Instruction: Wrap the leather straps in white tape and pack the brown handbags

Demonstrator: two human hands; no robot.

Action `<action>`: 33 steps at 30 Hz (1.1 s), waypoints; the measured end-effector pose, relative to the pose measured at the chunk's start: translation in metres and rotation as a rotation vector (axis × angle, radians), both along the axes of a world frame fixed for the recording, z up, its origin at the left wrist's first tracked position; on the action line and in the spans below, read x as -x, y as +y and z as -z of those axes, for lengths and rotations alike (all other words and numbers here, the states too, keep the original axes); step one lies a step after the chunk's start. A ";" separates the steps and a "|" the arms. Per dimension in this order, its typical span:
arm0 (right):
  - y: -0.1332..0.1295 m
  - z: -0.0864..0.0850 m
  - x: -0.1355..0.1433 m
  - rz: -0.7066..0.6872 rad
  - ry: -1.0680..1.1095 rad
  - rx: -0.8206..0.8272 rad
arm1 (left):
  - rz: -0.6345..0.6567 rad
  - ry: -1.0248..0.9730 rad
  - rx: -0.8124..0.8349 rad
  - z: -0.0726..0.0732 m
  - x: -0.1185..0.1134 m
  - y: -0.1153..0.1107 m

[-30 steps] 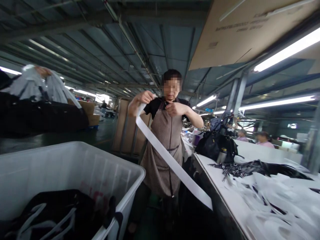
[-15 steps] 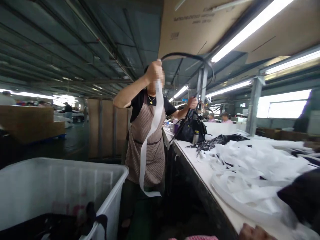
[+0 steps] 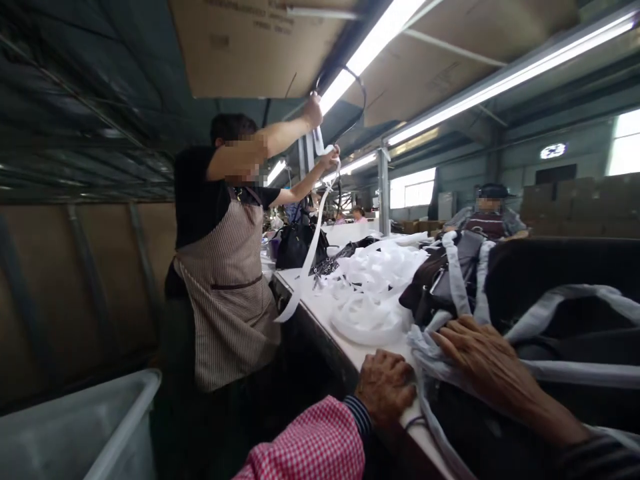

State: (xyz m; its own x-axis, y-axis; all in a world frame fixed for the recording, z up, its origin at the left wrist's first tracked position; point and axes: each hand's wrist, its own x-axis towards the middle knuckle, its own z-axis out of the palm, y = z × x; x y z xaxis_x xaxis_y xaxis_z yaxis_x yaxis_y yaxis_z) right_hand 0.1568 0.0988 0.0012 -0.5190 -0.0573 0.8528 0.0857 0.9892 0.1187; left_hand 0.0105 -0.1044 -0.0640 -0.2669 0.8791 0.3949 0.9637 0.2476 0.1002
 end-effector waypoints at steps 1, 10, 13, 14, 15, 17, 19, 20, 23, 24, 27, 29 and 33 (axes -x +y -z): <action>0.001 0.001 -0.001 0.004 -0.074 -0.056 | 0.000 -0.004 -0.001 -0.001 -0.001 0.000; -0.024 -0.024 -0.006 0.148 -0.367 -0.151 | 0.027 -0.048 -0.045 -0.004 -0.004 -0.001; -0.032 -0.031 -0.009 0.164 -0.392 -0.048 | 0.068 -0.073 -0.076 0.002 -0.002 -0.003; -0.034 -0.033 -0.009 0.167 -0.397 -0.016 | 0.086 -0.102 -0.092 0.003 0.001 -0.004; -0.035 -0.034 -0.009 0.169 -0.400 0.015 | 0.111 -0.153 -0.110 0.003 0.006 -0.005; -0.036 -0.035 -0.007 0.170 -0.398 0.071 | 0.185 -0.333 -0.188 -0.003 0.018 -0.004; -0.035 -0.033 -0.003 0.165 -0.379 0.124 | 0.183 -0.504 -0.351 -0.014 0.028 -0.001; -0.034 -0.031 -0.002 0.159 -0.363 0.149 | 0.188 -0.498 -0.429 -0.021 0.029 0.002; -0.029 -0.028 0.001 0.109 -0.337 0.205 | 0.359 -0.186 -0.642 -0.035 0.012 0.016; -0.027 -0.029 0.000 0.084 -0.335 0.226 | 0.456 -0.024 -0.694 -0.035 0.000 0.024; -0.023 -0.033 -0.004 -0.020 -0.300 0.369 | 0.727 0.415 -0.801 -0.027 -0.035 0.049; -0.021 -0.037 -0.008 -0.106 -0.239 0.506 | 0.812 0.523 -0.761 -0.024 -0.049 0.059; -0.020 -0.040 -0.010 -0.170 -0.169 0.615 | 0.902 0.543 -0.529 -0.040 -0.044 0.055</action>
